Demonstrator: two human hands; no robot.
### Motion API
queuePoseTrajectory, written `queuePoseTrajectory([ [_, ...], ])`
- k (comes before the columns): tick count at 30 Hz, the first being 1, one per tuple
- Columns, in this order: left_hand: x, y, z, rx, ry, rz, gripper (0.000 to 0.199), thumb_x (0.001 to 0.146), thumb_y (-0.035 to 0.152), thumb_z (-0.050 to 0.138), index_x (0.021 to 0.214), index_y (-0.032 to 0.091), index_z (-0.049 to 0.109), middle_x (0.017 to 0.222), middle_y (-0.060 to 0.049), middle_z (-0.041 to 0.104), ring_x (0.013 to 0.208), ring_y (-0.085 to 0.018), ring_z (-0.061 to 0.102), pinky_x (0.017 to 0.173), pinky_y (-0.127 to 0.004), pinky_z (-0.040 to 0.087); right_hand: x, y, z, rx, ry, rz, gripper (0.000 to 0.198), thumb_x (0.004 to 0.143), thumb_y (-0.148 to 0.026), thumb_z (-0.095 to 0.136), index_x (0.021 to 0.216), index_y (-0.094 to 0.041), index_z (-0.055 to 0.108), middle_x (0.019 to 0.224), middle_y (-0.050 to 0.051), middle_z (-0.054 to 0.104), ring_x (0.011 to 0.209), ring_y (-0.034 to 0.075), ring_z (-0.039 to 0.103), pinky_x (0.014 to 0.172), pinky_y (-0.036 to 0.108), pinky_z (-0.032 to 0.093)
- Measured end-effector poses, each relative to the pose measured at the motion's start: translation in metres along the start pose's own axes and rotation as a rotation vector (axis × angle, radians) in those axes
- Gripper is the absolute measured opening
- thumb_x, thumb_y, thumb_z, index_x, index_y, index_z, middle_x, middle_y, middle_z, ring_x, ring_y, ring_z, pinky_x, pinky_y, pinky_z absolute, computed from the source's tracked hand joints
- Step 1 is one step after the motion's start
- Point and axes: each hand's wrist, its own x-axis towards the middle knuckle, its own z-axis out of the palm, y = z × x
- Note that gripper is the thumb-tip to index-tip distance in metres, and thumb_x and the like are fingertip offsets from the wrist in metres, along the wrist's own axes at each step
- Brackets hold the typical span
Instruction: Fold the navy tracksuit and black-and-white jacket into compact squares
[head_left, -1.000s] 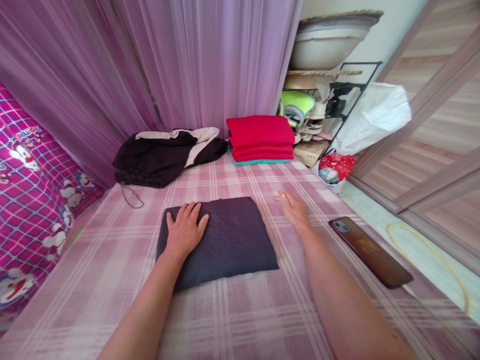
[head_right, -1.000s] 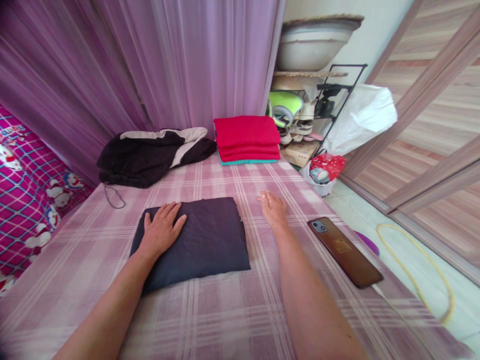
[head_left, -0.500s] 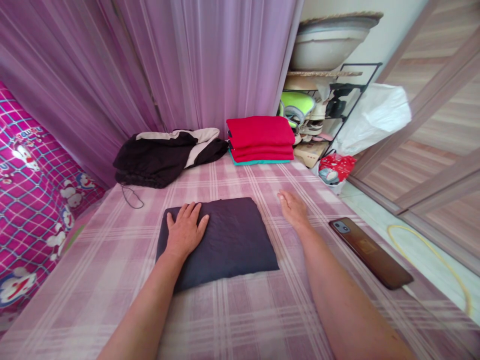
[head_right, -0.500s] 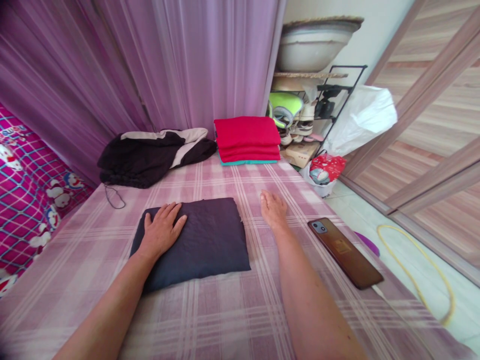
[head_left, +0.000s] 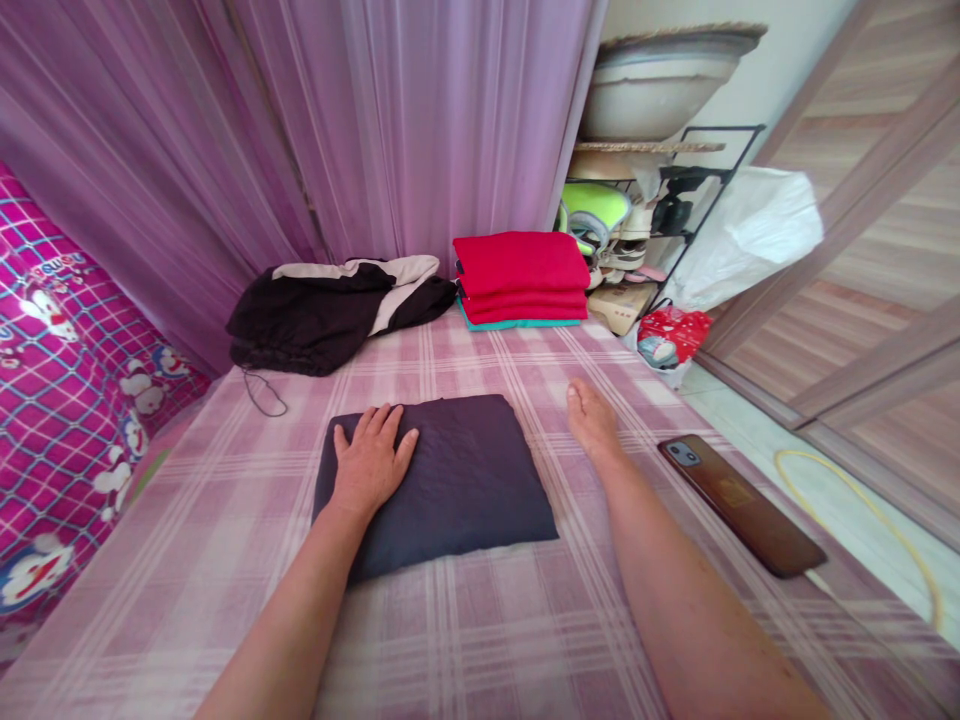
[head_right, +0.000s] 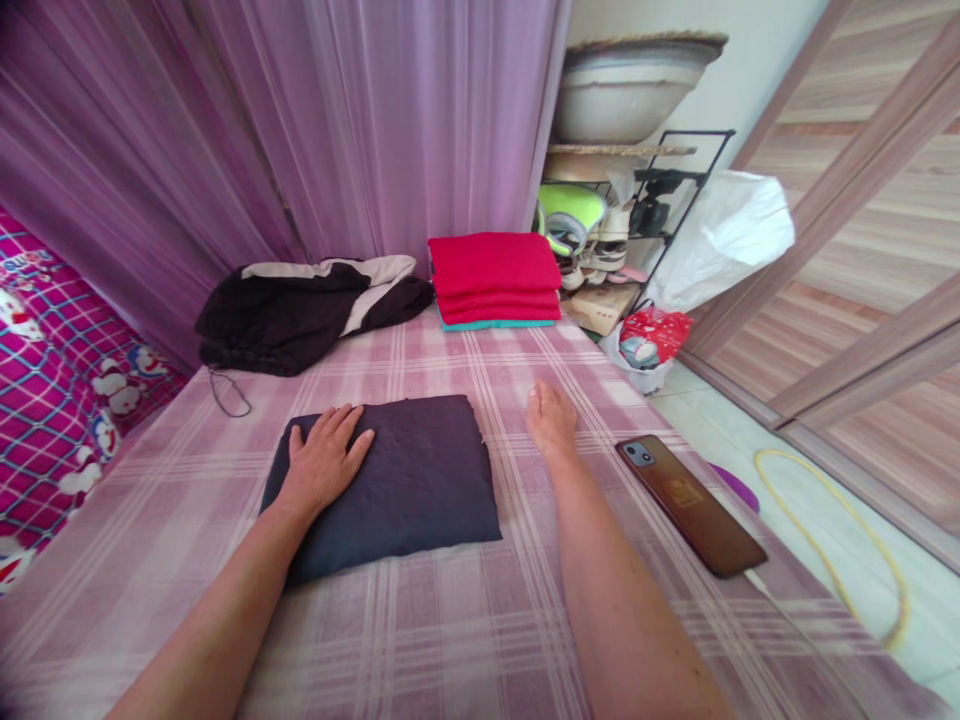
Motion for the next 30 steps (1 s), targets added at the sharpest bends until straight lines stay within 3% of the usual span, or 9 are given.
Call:
queuePoseTrajectory([
  [5, 0.0, 0.001, -0.001, 0.008, -0.008, -0.005, 0.055, 0.099, 0.047, 0.028, 0.147, 0.023, 0.043, 0.155, -0.008, 0.042, 0.145, -0.031, 0.033, 0.114, -0.069, 0.021, -0.001, -0.002, -0.007, 0.126, 0.012, 0.057, 0.052, 0.095, -0.039, 0.027, 0.127, -0.015, 0.06, 0.123, 0.014, 0.068, 0.118, 0.027, 0.06, 0.104, 0.042, 0.042],
  [11, -0.001, 0.0, -0.001, 0.0, 0.01, 0.006, 0.055, 0.099, 0.046, 0.028, 0.147, 0.023, 0.045, 0.154, -0.01, 0.043, 0.144, -0.031, 0.034, 0.114, -0.069, 0.021, -0.005, -0.012, -0.023, 0.246, -0.045, 0.127, 0.054, 0.097, -0.04, 0.023, 0.121, -0.014, 0.064, 0.096, 0.011, 0.077, 0.113, 0.025, 0.062, 0.098, 0.037, 0.044],
  [17, -0.001, 0.0, -0.001, -0.002, 0.007, 0.002, 0.055, 0.099, 0.047, 0.028, 0.146, 0.024, 0.045, 0.154, -0.009, 0.044, 0.144, -0.032, 0.035, 0.114, -0.069, 0.022, -0.008, -0.023, -0.032, 0.193, -0.176, 0.072, 0.047, 0.097, -0.037, 0.028, 0.107, -0.02, 0.07, 0.078, 0.005, 0.077, 0.099, 0.024, 0.067, 0.091, 0.035, 0.046],
  [21, -0.001, 0.0, -0.001, 0.004, 0.005, 0.003, 0.055, 0.1, 0.047, 0.027, 0.147, 0.025, 0.044, 0.155, -0.008, 0.042, 0.145, -0.03, 0.033, 0.114, -0.068, 0.021, -0.008, -0.022, -0.034, 0.047, -0.119, 0.064, 0.044, 0.096, -0.033, 0.029, 0.1, -0.019, 0.071, 0.078, 0.007, 0.077, 0.096, 0.025, 0.068, 0.094, 0.039, 0.043],
  [25, 0.0, 0.0, 0.0, -0.004, -0.002, 0.0, 0.056, 0.1, 0.047, 0.027, 0.147, 0.024, 0.043, 0.155, -0.009, 0.042, 0.145, -0.03, 0.033, 0.114, -0.069, 0.021, -0.006, -0.012, -0.037, -0.078, -0.016, 0.199, 0.044, 0.095, -0.029, 0.029, 0.091, -0.018, 0.071, 0.085, 0.01, 0.077, 0.1, 0.028, 0.068, 0.098, 0.045, 0.04],
  [27, -0.001, 0.0, 0.0, -0.01, 0.004, 0.003, 0.056, 0.1, 0.047, 0.027, 0.147, 0.023, 0.044, 0.155, -0.009, 0.042, 0.145, -0.03, 0.034, 0.114, -0.069, 0.021, -0.005, -0.008, -0.038, -0.055, -0.001, 0.232, 0.043, 0.094, -0.029, 0.029, 0.098, -0.017, 0.07, 0.083, 0.01, 0.077, 0.1, 0.028, 0.067, 0.096, 0.044, 0.042],
  [30, -0.001, 0.001, -0.001, -0.009, 0.008, 0.005, 0.055, 0.1, 0.047, 0.027, 0.147, 0.023, 0.044, 0.154, -0.01, 0.043, 0.144, -0.031, 0.034, 0.114, -0.069, 0.021, -0.005, -0.008, -0.036, 0.04, -0.015, 0.142, 0.047, 0.096, -0.031, 0.026, 0.106, -0.015, 0.069, 0.076, 0.009, 0.076, 0.098, 0.026, 0.068, 0.094, 0.04, 0.043],
])
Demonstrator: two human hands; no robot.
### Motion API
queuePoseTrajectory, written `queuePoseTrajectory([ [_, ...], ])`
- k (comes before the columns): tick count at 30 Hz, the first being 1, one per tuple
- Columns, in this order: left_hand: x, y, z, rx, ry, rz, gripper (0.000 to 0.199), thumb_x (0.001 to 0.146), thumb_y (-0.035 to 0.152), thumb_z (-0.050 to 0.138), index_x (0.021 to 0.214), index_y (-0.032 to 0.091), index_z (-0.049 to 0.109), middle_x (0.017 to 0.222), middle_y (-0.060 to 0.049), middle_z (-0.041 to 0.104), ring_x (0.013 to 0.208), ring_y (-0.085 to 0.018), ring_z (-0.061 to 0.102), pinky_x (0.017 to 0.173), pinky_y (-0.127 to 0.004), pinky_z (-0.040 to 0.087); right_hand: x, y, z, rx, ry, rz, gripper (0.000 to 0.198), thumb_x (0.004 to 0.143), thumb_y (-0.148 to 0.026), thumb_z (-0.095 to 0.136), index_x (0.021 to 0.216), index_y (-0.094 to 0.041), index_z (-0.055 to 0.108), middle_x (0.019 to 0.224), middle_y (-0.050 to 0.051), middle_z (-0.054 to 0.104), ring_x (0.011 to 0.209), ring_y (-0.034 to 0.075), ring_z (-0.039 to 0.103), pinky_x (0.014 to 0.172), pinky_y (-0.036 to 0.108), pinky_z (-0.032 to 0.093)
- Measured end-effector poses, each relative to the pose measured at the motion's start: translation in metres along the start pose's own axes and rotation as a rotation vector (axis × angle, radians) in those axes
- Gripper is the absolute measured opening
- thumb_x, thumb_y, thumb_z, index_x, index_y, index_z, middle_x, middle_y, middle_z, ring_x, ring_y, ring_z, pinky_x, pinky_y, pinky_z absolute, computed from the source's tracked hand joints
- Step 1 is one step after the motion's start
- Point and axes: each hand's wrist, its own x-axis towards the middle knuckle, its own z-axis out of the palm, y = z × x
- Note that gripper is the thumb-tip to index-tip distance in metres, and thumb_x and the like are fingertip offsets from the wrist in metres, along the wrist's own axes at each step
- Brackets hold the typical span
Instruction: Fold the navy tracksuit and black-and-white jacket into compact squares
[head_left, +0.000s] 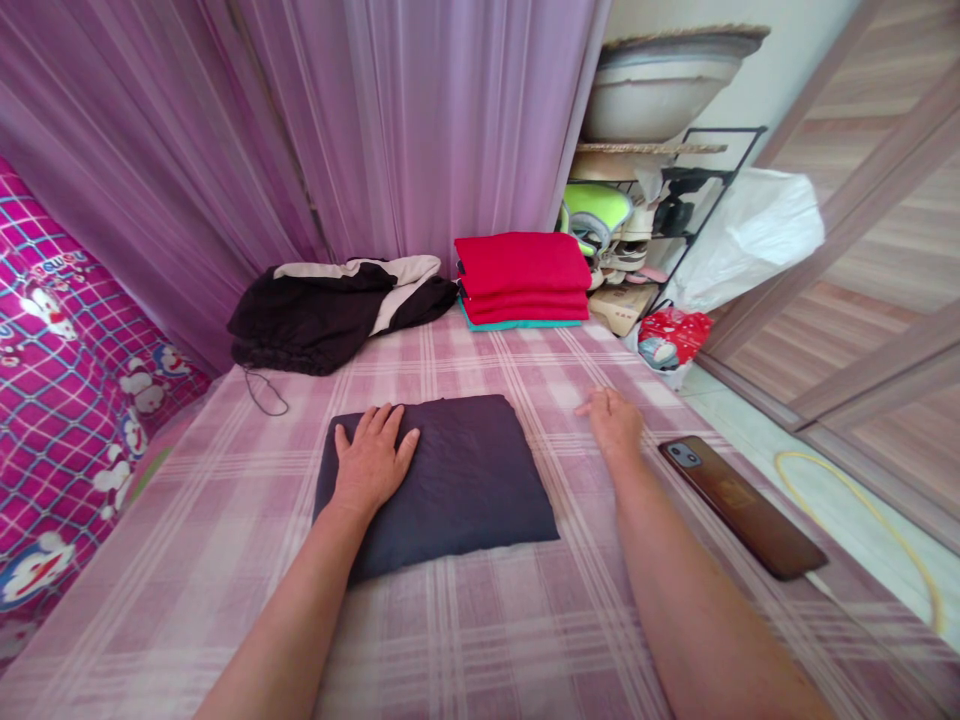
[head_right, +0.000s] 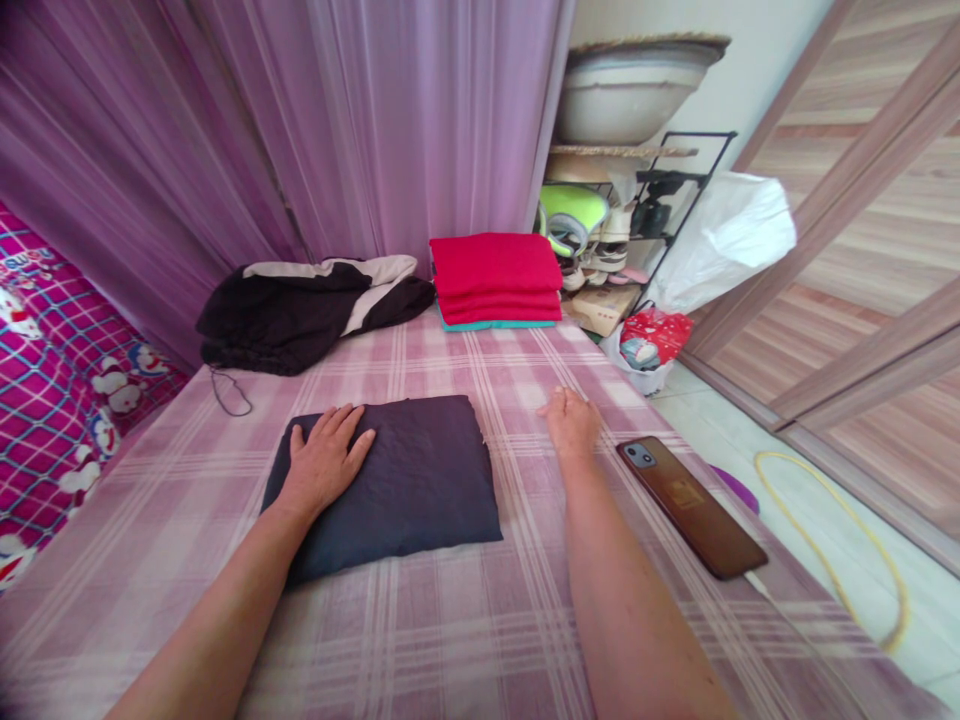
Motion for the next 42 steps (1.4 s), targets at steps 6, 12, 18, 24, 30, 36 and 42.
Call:
queuePoseTrajectory([
  [6, 0.0, 0.0, -0.001, 0.012, -0.006, 0.0, 0.055, 0.099, 0.047, 0.028, 0.147, 0.024, 0.044, 0.154, -0.008, 0.043, 0.145, -0.031, 0.034, 0.113, -0.069, 0.022, -0.003, -0.009, 0.004, -0.062, -0.106, -0.17, 0.043, 0.095, -0.031, 0.029, 0.103, -0.019, 0.069, 0.07, 0.003, 0.075, 0.097, 0.023, 0.069, 0.108, 0.045, 0.031],
  [12, 0.0, 0.0, 0.0, 0.013, -0.003, -0.002, 0.055, 0.099, 0.047, 0.029, 0.147, 0.025, 0.045, 0.154, -0.009, 0.044, 0.144, -0.033, 0.035, 0.113, -0.069, 0.023, -0.003, -0.004, 0.004, -0.118, -0.079, -0.166, 0.043, 0.095, -0.029, 0.028, 0.101, -0.019, 0.07, 0.063, 0.003, 0.073, 0.089, 0.023, 0.07, 0.105, 0.044, 0.034],
  [18, 0.0, 0.0, -0.001, 0.0, -0.006, -0.002, 0.055, 0.099, 0.047, 0.028, 0.147, 0.024, 0.044, 0.154, -0.009, 0.043, 0.144, -0.032, 0.034, 0.113, -0.069, 0.021, -0.001, -0.001, 0.002, -0.096, -0.02, -0.073, 0.043, 0.094, -0.03, 0.029, 0.099, -0.019, 0.07, 0.08, 0.007, 0.077, 0.102, 0.026, 0.067, 0.102, 0.044, 0.038],
  [24, 0.0, -0.001, 0.001, 0.002, 0.012, 0.007, 0.055, 0.099, 0.047, 0.028, 0.146, 0.024, 0.045, 0.154, -0.01, 0.044, 0.143, -0.032, 0.035, 0.113, -0.07, 0.022, 0.0, 0.001, -0.001, -0.11, -0.049, -0.026, 0.043, 0.093, -0.029, 0.03, 0.102, -0.017, 0.07, 0.07, 0.007, 0.075, 0.095, 0.027, 0.069, 0.099, 0.043, 0.039],
  [30, 0.0, -0.001, 0.002, 0.001, 0.017, 0.004, 0.055, 0.099, 0.047, 0.028, 0.146, 0.024, 0.045, 0.153, -0.01, 0.044, 0.143, -0.032, 0.035, 0.114, -0.069, 0.021, -0.001, 0.003, 0.002, -0.117, 0.033, -0.014, 0.046, 0.092, -0.03, 0.026, 0.096, -0.016, 0.071, 0.072, 0.009, 0.075, 0.097, 0.029, 0.067, 0.1, 0.048, 0.036],
  [36, 0.0, -0.001, 0.003, 0.015, 0.015, 0.005, 0.055, 0.099, 0.047, 0.028, 0.147, 0.025, 0.044, 0.154, -0.009, 0.044, 0.144, -0.033, 0.035, 0.113, -0.069, 0.023, -0.001, 0.003, 0.003, -0.181, -0.008, -0.013, 0.048, 0.092, -0.03, 0.027, 0.099, -0.015, 0.072, 0.075, 0.011, 0.075, 0.095, 0.029, 0.067, 0.099, 0.048, 0.036],
  [42, 0.001, -0.001, 0.001, -0.001, -0.002, 0.003, 0.056, 0.099, 0.047, 0.027, 0.147, 0.023, 0.044, 0.154, -0.01, 0.043, 0.144, -0.032, 0.034, 0.113, -0.07, 0.021, -0.003, 0.005, 0.002, -0.311, 0.073, 0.043, 0.049, 0.096, -0.032, 0.027, 0.111, -0.014, 0.07, 0.105, 0.019, 0.073, 0.1, 0.031, 0.065, 0.091, 0.049, 0.041],
])
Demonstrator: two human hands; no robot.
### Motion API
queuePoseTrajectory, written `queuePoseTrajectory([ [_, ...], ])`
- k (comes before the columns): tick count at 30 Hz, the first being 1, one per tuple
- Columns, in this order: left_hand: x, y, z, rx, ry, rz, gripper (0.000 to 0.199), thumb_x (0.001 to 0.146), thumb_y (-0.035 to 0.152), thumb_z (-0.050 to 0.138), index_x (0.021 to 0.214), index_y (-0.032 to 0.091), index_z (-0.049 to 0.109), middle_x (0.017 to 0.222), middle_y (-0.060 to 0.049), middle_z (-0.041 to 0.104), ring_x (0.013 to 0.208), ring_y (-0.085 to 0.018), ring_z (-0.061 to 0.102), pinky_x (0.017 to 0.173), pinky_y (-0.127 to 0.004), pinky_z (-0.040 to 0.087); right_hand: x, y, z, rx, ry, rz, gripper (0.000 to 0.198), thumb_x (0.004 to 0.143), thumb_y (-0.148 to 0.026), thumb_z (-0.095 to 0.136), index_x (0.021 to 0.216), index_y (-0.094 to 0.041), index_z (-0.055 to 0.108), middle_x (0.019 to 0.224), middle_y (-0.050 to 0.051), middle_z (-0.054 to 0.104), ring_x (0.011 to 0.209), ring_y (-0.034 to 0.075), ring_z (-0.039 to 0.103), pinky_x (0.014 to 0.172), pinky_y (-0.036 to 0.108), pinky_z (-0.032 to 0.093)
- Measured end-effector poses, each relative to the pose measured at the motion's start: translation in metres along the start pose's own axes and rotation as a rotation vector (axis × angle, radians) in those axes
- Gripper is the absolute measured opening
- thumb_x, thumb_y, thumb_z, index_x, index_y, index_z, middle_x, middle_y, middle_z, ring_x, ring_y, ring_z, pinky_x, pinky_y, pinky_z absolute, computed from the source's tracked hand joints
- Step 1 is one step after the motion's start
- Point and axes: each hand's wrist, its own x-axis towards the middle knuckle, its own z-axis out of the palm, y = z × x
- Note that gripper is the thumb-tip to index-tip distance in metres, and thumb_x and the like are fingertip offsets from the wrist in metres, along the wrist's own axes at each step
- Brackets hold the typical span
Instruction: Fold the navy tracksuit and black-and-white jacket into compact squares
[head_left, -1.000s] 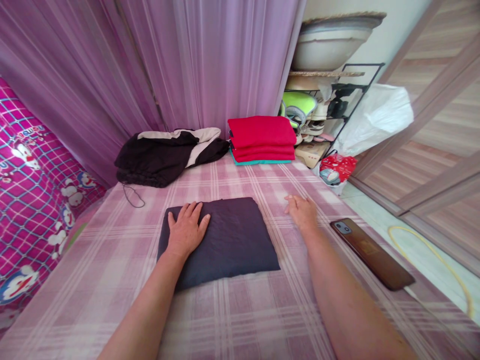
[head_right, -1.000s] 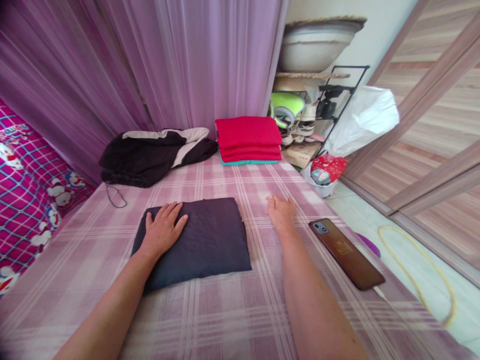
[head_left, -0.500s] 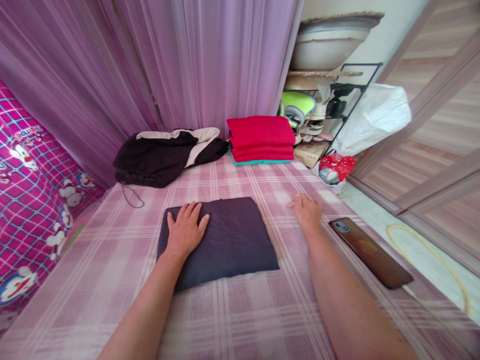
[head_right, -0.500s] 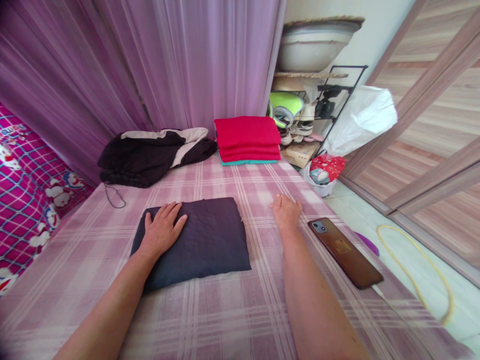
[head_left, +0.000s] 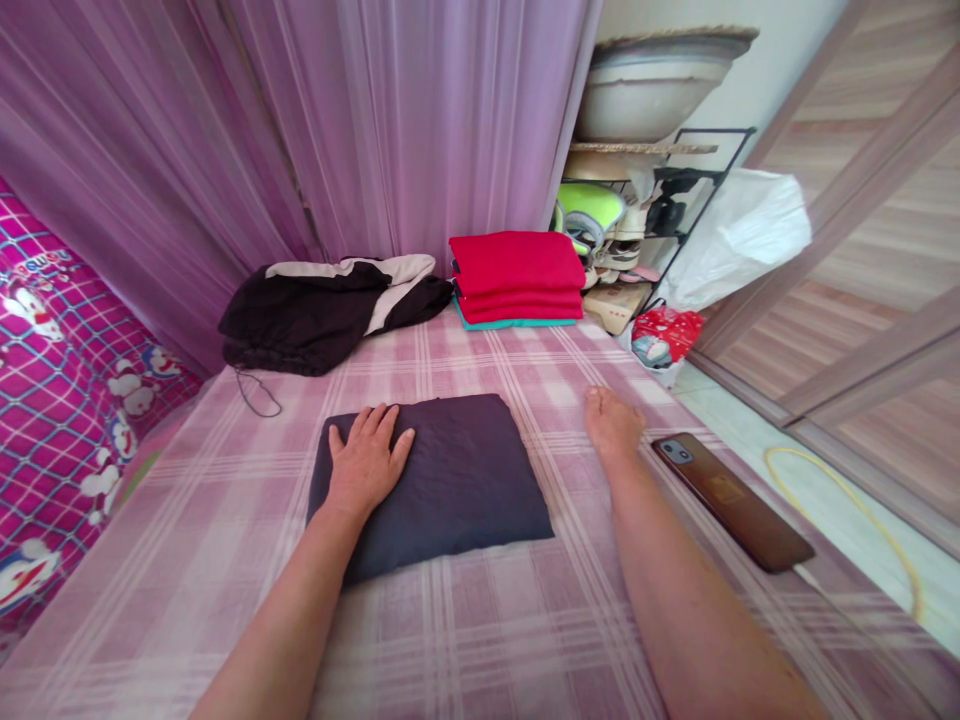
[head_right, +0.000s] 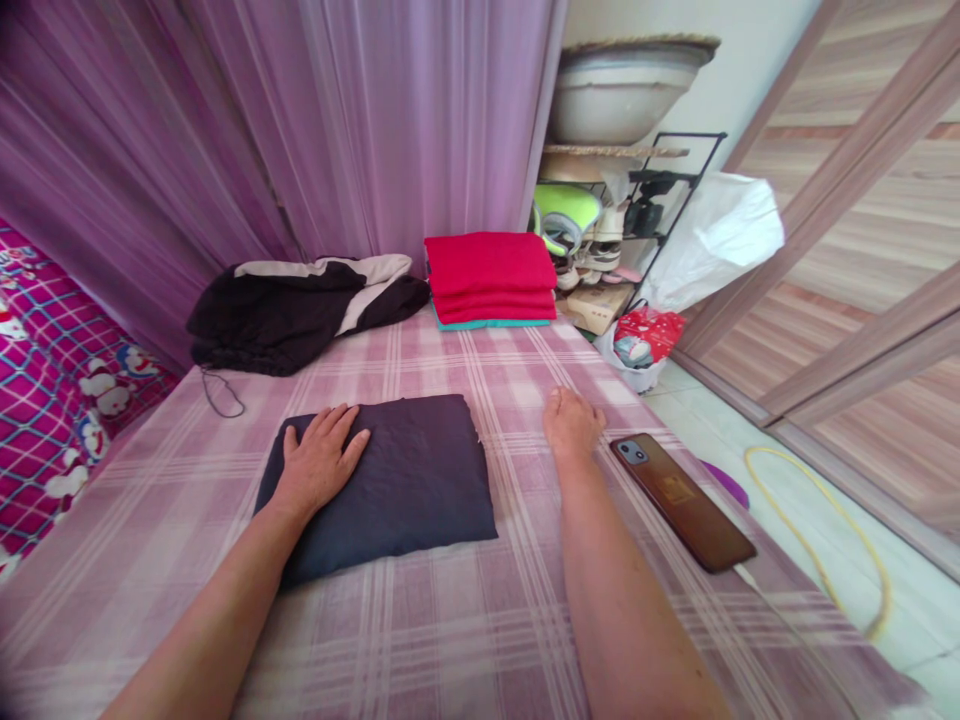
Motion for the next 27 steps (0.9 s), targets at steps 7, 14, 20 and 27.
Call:
queuePoseTrajectory([
  [7, 0.0, 0.0, -0.001, -0.004, -0.01, -0.002, 0.055, 0.1, 0.047, 0.027, 0.146, 0.024, 0.044, 0.155, -0.009, 0.042, 0.145, -0.03, 0.033, 0.114, -0.069, 0.02, 0.0, -0.002, -0.001, 0.002, -0.048, 0.009, 0.047, 0.098, -0.031, 0.028, 0.118, -0.015, 0.068, 0.109, 0.019, 0.072, 0.104, 0.03, 0.065, 0.09, 0.046, 0.043],
  [14, 0.001, -0.001, 0.002, 0.007, 0.009, -0.001, 0.055, 0.099, 0.047, 0.028, 0.145, 0.024, 0.046, 0.153, -0.009, 0.044, 0.143, -0.032, 0.035, 0.114, -0.069, 0.021, 0.003, 0.002, 0.0, 0.113, -0.05, 0.066, 0.047, 0.097, -0.031, 0.031, 0.122, -0.011, 0.066, 0.109, 0.02, 0.072, 0.102, 0.029, 0.066, 0.09, 0.04, 0.046],
  [20, 0.002, -0.001, 0.002, -0.017, -0.025, -0.007, 0.055, 0.1, 0.048, 0.026, 0.146, 0.025, 0.044, 0.155, -0.008, 0.042, 0.145, -0.031, 0.032, 0.114, -0.069, 0.019, -0.022, -0.013, -0.004, 0.534, -0.077, -0.036, 0.04, 0.09, -0.036, 0.043, 0.115, -0.02, 0.07, 0.11, 0.01, 0.073, 0.108, 0.026, 0.065, 0.093, 0.039, 0.05],
  [27, 0.001, -0.012, -0.009, -0.084, -0.098, 0.038, 0.056, 0.097, 0.047, 0.033, 0.147, 0.023, 0.043, 0.157, -0.01, 0.039, 0.146, -0.031, 0.03, 0.115, -0.066, 0.02, -0.115, -0.038, -0.027, 0.577, -0.005, -0.577, 0.036, 0.092, -0.038, 0.045, 0.11, -0.024, 0.073, 0.123, 0.009, 0.069, 0.118, 0.024, 0.061, 0.107, 0.044, 0.043],
])
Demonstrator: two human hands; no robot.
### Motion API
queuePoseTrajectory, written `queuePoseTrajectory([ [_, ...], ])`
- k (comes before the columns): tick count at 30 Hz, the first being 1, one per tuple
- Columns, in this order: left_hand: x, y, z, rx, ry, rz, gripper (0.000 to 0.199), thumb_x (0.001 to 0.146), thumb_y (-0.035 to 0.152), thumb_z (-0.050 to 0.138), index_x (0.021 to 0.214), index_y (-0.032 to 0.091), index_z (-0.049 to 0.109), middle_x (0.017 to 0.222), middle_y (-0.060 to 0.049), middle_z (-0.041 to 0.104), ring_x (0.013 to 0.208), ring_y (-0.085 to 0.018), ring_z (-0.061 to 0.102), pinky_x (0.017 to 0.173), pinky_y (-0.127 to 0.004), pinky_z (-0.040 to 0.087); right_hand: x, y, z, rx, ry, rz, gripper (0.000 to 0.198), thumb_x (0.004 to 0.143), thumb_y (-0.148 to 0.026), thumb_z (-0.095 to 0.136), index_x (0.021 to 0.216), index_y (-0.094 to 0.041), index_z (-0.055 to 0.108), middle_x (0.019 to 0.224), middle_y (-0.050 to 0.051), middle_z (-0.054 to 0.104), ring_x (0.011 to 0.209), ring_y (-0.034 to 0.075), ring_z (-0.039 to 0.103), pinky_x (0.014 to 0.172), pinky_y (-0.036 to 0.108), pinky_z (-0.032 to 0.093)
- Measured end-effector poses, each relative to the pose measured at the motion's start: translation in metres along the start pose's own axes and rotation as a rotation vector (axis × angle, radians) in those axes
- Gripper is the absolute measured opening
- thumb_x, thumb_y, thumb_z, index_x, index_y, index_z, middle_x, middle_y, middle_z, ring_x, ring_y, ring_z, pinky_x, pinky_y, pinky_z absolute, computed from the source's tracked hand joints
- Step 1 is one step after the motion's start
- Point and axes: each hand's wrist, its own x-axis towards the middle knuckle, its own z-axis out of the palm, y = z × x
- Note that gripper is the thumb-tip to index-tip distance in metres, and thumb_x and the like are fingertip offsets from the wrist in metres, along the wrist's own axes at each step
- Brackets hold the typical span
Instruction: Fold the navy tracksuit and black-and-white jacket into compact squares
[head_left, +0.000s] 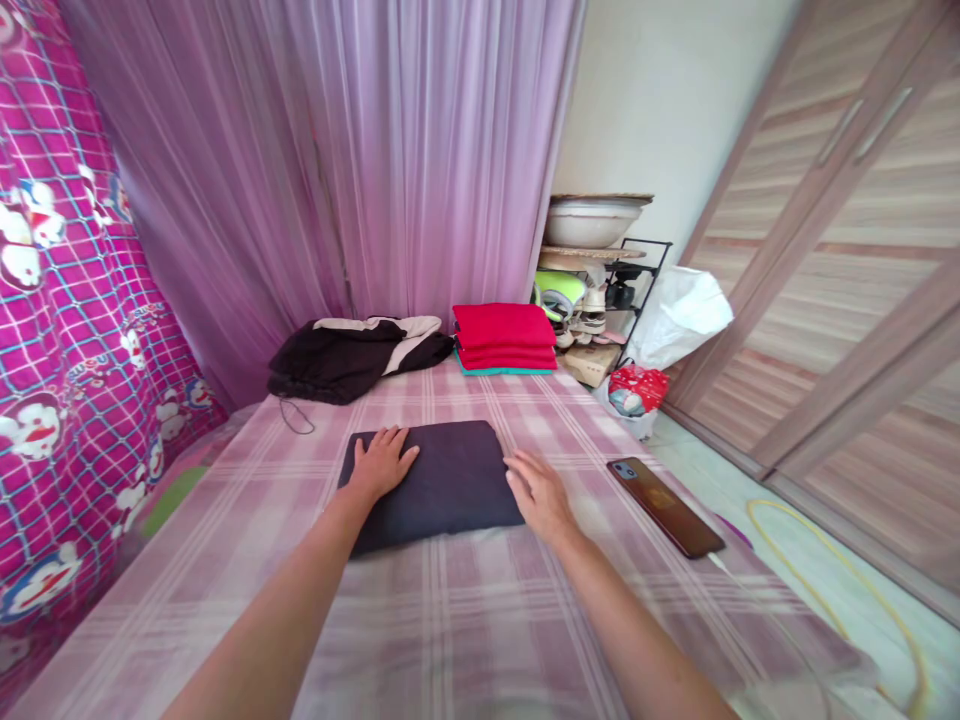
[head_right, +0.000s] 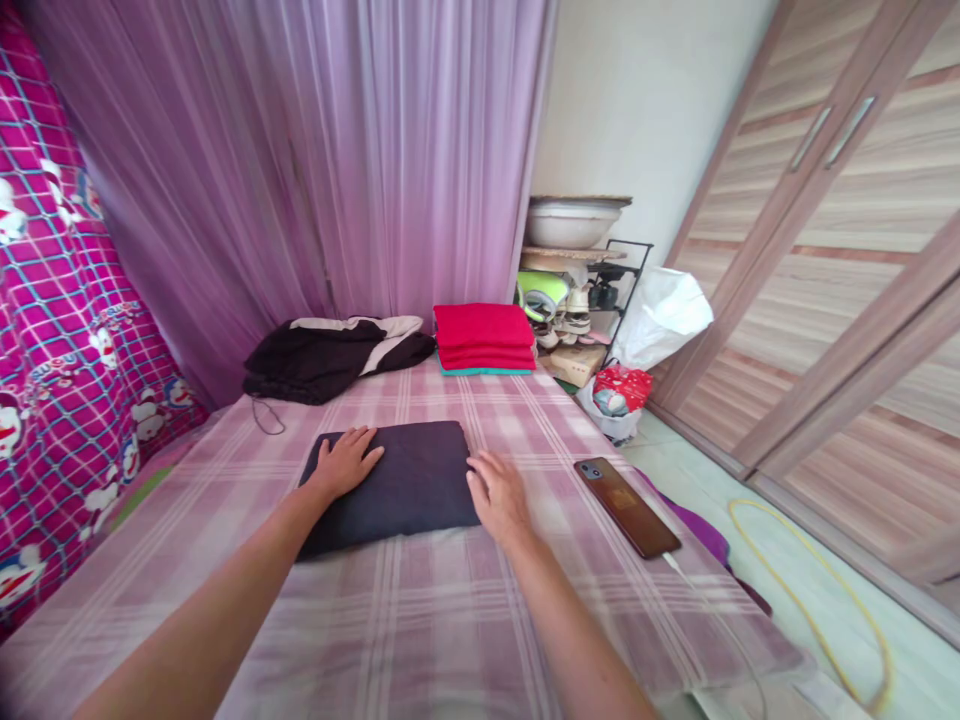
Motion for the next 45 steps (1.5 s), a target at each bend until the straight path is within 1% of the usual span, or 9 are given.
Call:
queuePoseTrajectory([
  [4, -0.025, -0.036, 0.002, -0.043, 0.136, 0.045, 0.058, 0.094, 0.046, 0.039, 0.145, 0.019, 0.047, 0.155, -0.011, 0.042, 0.145, -0.029, 0.034, 0.119, -0.053, 0.025, -0.028, -0.004, -0.006, -0.055, -0.034, -0.006, 0.038, 0.094, -0.036, 0.042, 0.11, -0.023, 0.073, 0.12, 0.009, 0.071, 0.115, 0.024, 0.062, 0.103, 0.042, 0.046],
  [8, -0.066, -0.084, 0.017, -0.152, 0.248, -0.064, 0.063, 0.092, 0.048, 0.038, 0.141, 0.009, 0.049, 0.146, -0.016, 0.052, 0.136, -0.026, 0.047, 0.115, -0.04, 0.035, -0.036, -0.002, -0.013, -0.137, -0.045, 0.082, 0.041, 0.096, -0.038, 0.038, 0.107, -0.021, 0.074, 0.109, 0.01, 0.074, 0.102, 0.022, 0.067, 0.095, 0.037, 0.048],
  [11, -0.096, -0.104, 0.029, -0.18, 0.264, -0.108, 0.057, 0.092, 0.05, 0.038, 0.131, 0.014, 0.06, 0.136, -0.012, 0.062, 0.127, -0.024, 0.056, 0.112, -0.037, 0.039, -0.036, -0.005, -0.016, -0.285, -0.064, 0.162, 0.041, 0.096, -0.039, 0.04, 0.099, -0.019, 0.076, 0.11, 0.011, 0.074, 0.102, 0.025, 0.065, 0.096, 0.039, 0.046],
  [15, -0.116, -0.094, 0.031, -0.162, 0.275, -0.16, 0.047, 0.092, 0.049, 0.04, 0.113, 0.021, 0.071, 0.132, -0.01, 0.065, 0.126, -0.025, 0.056, 0.11, -0.041, 0.039, -0.035, -0.01, -0.014, -0.382, -0.11, 0.226, 0.046, 0.097, -0.04, 0.038, 0.091, -0.018, 0.078, 0.116, 0.012, 0.071, 0.109, 0.027, 0.062, 0.098, 0.039, 0.043],
  [21, -0.114, -0.064, 0.009, -0.212, 0.12, -0.357, 0.041, 0.093, 0.049, 0.044, 0.115, 0.025, 0.069, 0.142, -0.008, 0.058, 0.135, -0.028, 0.047, 0.113, -0.052, 0.03, -0.033, -0.013, -0.006, -0.368, -0.155, 0.207, 0.045, 0.096, -0.043, 0.042, 0.084, -0.019, 0.078, 0.121, 0.012, 0.07, 0.118, 0.027, 0.058, 0.103, 0.037, 0.041],
  [27, -0.107, -0.054, 0.0, -0.199, 0.061, -0.413, 0.038, 0.088, 0.048, 0.053, 0.108, 0.021, 0.068, 0.139, -0.012, 0.06, 0.128, -0.032, 0.052, 0.108, -0.054, 0.032, -0.034, -0.013, -0.002, -0.369, -0.161, 0.238, 0.039, 0.094, -0.043, 0.047, 0.084, -0.021, 0.078, 0.122, 0.009, 0.069, 0.122, 0.026, 0.055, 0.104, 0.037, 0.039],
  [37, -0.105, -0.047, -0.004, -0.178, 0.043, -0.392, 0.046, 0.089, 0.049, 0.047, 0.119, 0.018, 0.061, 0.116, -0.016, 0.071, 0.11, -0.031, 0.065, 0.089, -0.039, 0.048, -0.034, -0.016, 0.009, -0.414, -0.055, 0.26, 0.038, 0.092, -0.043, 0.05, 0.075, -0.022, 0.077, 0.101, 0.01, 0.074, 0.102, 0.027, 0.064, 0.088, 0.036, 0.048],
  [42, -0.09, -0.06, -0.014, -0.217, -0.009, -0.391, 0.04, 0.086, 0.05, 0.049, 0.096, 0.018, 0.071, 0.111, -0.016, 0.073, 0.109, -0.033, 0.066, 0.086, -0.038, 0.05, -0.028, -0.019, 0.009, -0.292, -0.132, 0.373, 0.038, 0.091, -0.045, 0.048, 0.079, -0.022, 0.077, 0.08, 0.008, 0.074, 0.082, 0.023, 0.068, 0.072, 0.03, 0.049],
  [45, -0.081, -0.068, -0.016, -0.287, -0.07, -0.406, 0.038, 0.087, 0.047, 0.05, 0.077, 0.018, 0.071, 0.09, -0.013, 0.076, 0.096, -0.03, 0.07, 0.08, -0.035, 0.051, -0.022, -0.019, 0.004, -0.138, -0.221, 0.439, 0.039, 0.09, -0.046, 0.049, 0.079, -0.021, 0.077, 0.073, 0.01, 0.073, 0.078, 0.024, 0.07, 0.071, 0.032, 0.05],
])
